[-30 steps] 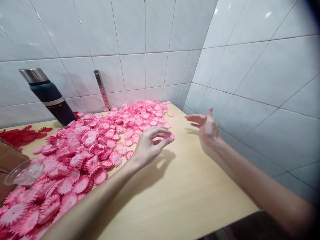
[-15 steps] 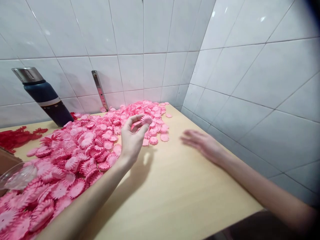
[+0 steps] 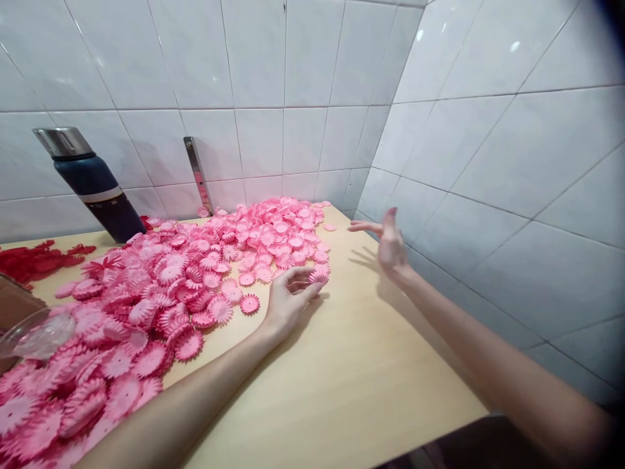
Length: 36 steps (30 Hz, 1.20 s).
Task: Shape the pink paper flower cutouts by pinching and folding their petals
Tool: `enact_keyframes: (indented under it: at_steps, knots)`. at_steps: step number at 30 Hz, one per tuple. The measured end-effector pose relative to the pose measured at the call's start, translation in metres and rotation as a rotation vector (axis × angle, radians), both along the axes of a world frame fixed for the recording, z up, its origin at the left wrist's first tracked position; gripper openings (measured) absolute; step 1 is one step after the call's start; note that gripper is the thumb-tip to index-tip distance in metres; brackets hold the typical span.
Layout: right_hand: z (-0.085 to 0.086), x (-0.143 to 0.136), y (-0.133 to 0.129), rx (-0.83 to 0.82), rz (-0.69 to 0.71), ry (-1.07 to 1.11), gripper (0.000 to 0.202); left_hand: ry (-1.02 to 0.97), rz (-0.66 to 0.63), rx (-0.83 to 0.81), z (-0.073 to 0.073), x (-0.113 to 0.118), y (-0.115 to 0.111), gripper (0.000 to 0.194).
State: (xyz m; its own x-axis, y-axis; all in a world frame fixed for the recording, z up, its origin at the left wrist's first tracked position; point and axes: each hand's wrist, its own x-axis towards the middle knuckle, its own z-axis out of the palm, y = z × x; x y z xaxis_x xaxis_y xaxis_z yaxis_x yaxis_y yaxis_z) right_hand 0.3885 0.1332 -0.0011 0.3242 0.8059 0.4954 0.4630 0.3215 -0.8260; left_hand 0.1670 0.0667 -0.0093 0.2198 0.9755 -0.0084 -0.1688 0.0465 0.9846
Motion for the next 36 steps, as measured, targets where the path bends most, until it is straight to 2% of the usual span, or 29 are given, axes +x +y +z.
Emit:
enact_keyframes:
  at_steps: [2, 4, 7, 11, 14, 18, 21, 25, 36]
  knots:
    - [0.000, -0.032, 0.001, 0.045, 0.029, -0.008, 0.064, 0.015, 0.034, 0.019, 0.000, -0.001, 0.001, 0.034]
    - [-0.007, -0.057, -0.005, 0.182, 0.025, -0.092, 0.038, 0.015, 0.074, 0.047, 0.000, -0.002, 0.003, 0.032]
    - [-0.021, -0.077, -0.019, 0.280, 0.020, -0.255, 0.027, -0.011, 0.137, 0.070, -0.003, -0.004, 0.007, 0.028]
    - [-0.029, -0.077, -0.031, 0.339, 0.177, -0.443, 0.035, -0.060, 0.182, 0.074, -0.006, -0.005, 0.012, 0.021]
    - [-0.028, -0.074, -0.032, 0.379, 0.224, -0.526, 0.019, -0.067, 0.188, 0.124, -0.008, -0.008, 0.016, 0.016]
    - [-0.029, -0.076, -0.030, 0.450, 0.228, -0.538, 0.007, -0.092, 0.196, 0.156, -0.011, -0.010, 0.019, 0.017]
    - [-0.028, -0.077, -0.029, 0.467, 0.216, -0.516, 0.001, -0.070, 0.177, 0.149, -0.011, -0.009, 0.018, 0.029]
    - [-0.027, -0.076, -0.029, 0.461, 0.201, -0.496, 0.004, -0.062, 0.170, 0.165, -0.010, -0.008, 0.018, 0.044]
    - [-0.030, -0.074, -0.029, 0.553, 0.241, -0.508, 0.007, -0.075, 0.183, 0.213, -0.013, -0.006, 0.018, 0.033]
